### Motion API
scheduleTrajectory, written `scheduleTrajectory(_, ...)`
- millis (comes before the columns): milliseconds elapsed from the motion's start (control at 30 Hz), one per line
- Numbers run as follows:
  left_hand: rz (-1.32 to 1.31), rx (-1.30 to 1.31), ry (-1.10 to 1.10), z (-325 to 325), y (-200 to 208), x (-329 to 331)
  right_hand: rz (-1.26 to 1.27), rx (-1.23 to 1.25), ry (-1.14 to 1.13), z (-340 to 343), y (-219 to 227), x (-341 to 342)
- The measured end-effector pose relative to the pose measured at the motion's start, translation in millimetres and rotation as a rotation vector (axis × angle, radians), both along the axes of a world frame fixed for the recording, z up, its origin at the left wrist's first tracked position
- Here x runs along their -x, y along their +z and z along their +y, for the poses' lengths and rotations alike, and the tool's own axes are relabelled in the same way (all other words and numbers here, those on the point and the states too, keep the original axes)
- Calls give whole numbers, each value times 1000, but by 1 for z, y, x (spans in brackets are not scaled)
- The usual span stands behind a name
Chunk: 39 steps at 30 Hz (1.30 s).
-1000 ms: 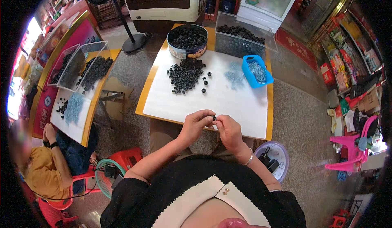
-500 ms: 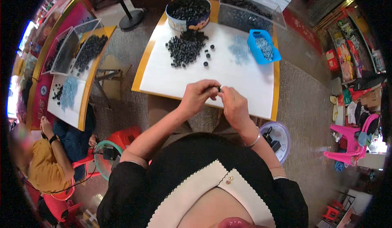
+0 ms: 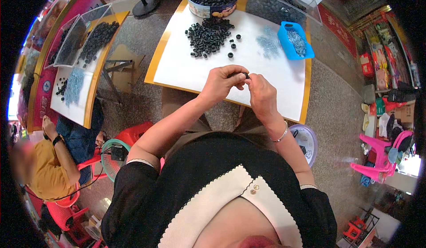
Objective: Assembling small plastic or rubber ring-like components at a workbench.
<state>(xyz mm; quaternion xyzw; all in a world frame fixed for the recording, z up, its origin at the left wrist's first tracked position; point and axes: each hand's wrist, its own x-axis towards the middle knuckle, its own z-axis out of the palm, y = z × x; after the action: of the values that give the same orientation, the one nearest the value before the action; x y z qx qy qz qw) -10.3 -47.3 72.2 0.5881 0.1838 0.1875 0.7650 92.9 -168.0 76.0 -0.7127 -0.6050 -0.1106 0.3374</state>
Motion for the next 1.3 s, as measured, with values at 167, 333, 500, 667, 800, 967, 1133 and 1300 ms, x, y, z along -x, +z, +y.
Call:
scheduleTrajectory(167,26,62,-20,9,-5,1,30,-48,18,3,-6,0)
scheduleTrajectory(333,105,125,-175,18,-3,-6,-170,9,91,2,-2,-18)
scheduleTrajectory(500,69,364,-218,19,-12,-12,-170,-15,123,0,8,-22)
scheduleTrajectory(667,43,386,-221,16,-7,-13,-49,-97,78,0,10,-18)
scheduleTrajectory(800,78,158,-201,17,1,-13,-96,-46,110,-3,10,-25)
scheduleTrajectory(967,114,208,-217,18,6,-16,-66,1,132,-4,12,-27)
scheduleTrajectory(1133,50,400,-228,21,0,-19,113,-99,41,-4,15,-18)
scheduleTrajectory(1300,35,364,-203,14,3,-20,187,-156,22,-6,14,-16)
